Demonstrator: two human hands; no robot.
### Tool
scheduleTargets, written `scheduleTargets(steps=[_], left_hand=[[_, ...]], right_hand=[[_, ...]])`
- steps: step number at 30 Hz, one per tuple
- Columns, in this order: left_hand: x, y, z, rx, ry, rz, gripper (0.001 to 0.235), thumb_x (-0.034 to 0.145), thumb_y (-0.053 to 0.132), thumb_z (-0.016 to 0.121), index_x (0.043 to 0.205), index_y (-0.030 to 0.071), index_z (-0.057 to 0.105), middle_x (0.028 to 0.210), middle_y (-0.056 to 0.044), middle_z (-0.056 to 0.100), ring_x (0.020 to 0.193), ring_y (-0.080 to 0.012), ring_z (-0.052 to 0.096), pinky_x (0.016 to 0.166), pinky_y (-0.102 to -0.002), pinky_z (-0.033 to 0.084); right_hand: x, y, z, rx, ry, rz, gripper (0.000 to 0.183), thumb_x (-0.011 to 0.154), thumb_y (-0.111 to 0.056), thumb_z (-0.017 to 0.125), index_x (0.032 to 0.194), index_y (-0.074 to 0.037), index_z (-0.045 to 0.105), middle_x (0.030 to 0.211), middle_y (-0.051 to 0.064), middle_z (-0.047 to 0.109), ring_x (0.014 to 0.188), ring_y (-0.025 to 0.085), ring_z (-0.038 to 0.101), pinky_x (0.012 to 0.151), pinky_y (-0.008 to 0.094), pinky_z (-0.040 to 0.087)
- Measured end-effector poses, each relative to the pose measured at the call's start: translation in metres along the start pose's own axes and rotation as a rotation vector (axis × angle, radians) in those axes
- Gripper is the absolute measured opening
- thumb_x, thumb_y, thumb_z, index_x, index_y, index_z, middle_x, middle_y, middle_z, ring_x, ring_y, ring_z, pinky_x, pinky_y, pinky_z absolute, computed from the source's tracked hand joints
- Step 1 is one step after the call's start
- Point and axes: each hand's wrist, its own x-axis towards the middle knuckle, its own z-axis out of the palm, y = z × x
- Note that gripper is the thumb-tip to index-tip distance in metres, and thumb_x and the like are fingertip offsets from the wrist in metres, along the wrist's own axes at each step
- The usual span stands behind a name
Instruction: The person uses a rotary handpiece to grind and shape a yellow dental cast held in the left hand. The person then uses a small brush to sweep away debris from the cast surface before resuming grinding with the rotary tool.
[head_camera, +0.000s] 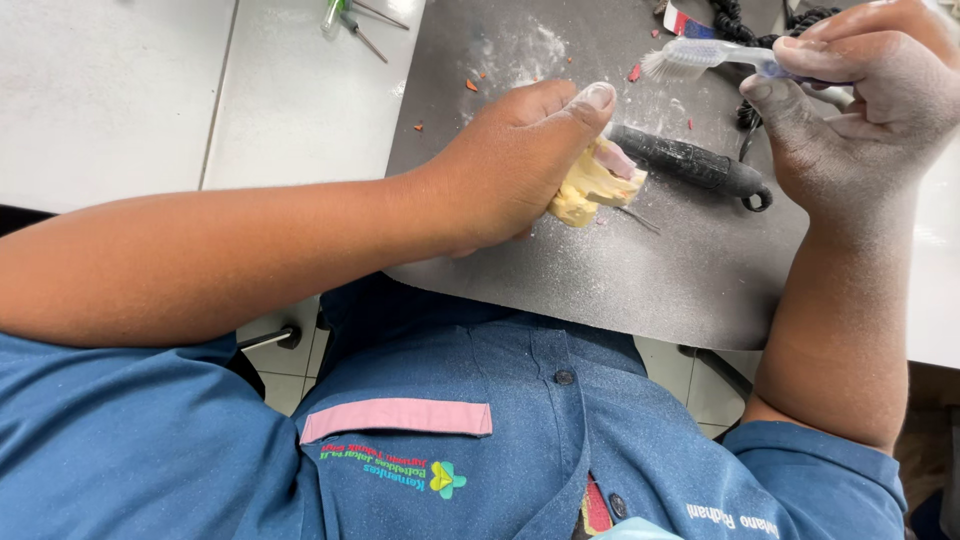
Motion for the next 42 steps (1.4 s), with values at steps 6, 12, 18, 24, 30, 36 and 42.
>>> scheduleTargets(steps=[6, 12, 18, 24, 30, 36, 42], left_hand=[[-0.011, 0.009, 0.002, -0.102, -0.028, -0.088, 0.046, 0.104, 0.045, 0.042, 0.109, 0.005, 0.063, 0.092, -0.008, 0.081, 0.045, -0.0100, 0.047, 0.035, -0.028, 0.040], [-0.011, -0.002, 0.007, -0.251, -0.056, 0.103, 0.043, 0.108, 0.042, 0.047, 0.107, 0.001, 0.059, 0.100, -0.010, 0.082, 0.076, -0.0071, 0.073, 0.065, -0.024, 0.062], [-0.014, 0.001, 0.007, -0.109, -0.042, 0.044, 0.038, 0.107, 0.039, 0.048, 0.101, 0.003, 0.057, 0.101, -0.011, 0.083, 0.071, -0.0118, 0.070, 0.058, -0.027, 0.059], [-0.021, 0.007, 0.000, 0.023, -0.073, 0.457, 0.022, 0.118, 0.028, 0.051, 0.117, 0.006, 0.053, 0.105, -0.007, 0.073, 0.093, -0.0057, 0.072, 0.077, -0.024, 0.062], [-0.020, 0.016, -0.002, 0.090, -0.092, 0.311, 0.023, 0.111, 0.025, 0.056, 0.124, 0.007, 0.051, 0.097, -0.007, 0.075, 0.072, -0.0049, 0.068, 0.058, -0.019, 0.059], [-0.018, 0.027, -0.001, -0.174, -0.175, 0.044, 0.023, 0.107, 0.023, 0.056, 0.119, 0.003, 0.052, 0.088, -0.012, 0.074, 0.061, -0.0084, 0.069, 0.051, -0.023, 0.059], [-0.020, 0.025, 0.000, -0.160, -0.198, 0.043, 0.026, 0.108, 0.024, 0.054, 0.120, 0.002, 0.054, 0.088, -0.013, 0.072, 0.062, -0.0105, 0.069, 0.053, -0.024, 0.061]], right_hand=[[-0.002, -0.006, 0.003, 0.108, -0.046, 0.140, 0.026, 0.110, -0.008, 0.086, 0.118, 0.004, 0.064, 0.120, 0.017, 0.063, 0.104, 0.020, 0.068, 0.089, 0.028, 0.062], [-0.016, -0.003, 0.008, 0.182, -0.066, 0.357, 0.024, 0.114, -0.001, 0.081, 0.130, 0.001, 0.064, 0.125, 0.014, 0.064, 0.113, 0.019, 0.068, 0.096, 0.029, 0.061], [-0.018, -0.005, 0.008, 0.173, -0.069, 0.268, 0.027, 0.107, 0.001, 0.073, 0.131, 0.000, 0.060, 0.128, 0.012, 0.061, 0.118, 0.018, 0.065, 0.099, 0.027, 0.057], [-0.023, -0.005, 0.004, 0.200, -0.046, 0.271, 0.025, 0.106, 0.001, 0.073, 0.128, 0.000, 0.060, 0.121, 0.012, 0.063, 0.112, 0.017, 0.065, 0.097, 0.027, 0.056], [-0.017, -0.012, 0.003, 0.109, -0.055, 0.236, 0.021, 0.105, 0.003, 0.076, 0.122, 0.002, 0.065, 0.112, 0.013, 0.064, 0.103, 0.017, 0.064, 0.089, 0.027, 0.053], [0.007, -0.035, 0.001, -0.081, -0.064, 0.208, 0.016, 0.103, 0.006, 0.080, 0.115, 0.004, 0.069, 0.103, 0.013, 0.064, 0.094, 0.017, 0.062, 0.080, 0.028, 0.050], [0.022, -0.051, 0.003, -0.172, -0.117, 0.360, 0.014, 0.101, 0.003, 0.083, 0.113, 0.003, 0.075, 0.092, 0.013, 0.064, 0.082, 0.018, 0.061, 0.072, 0.030, 0.048]])
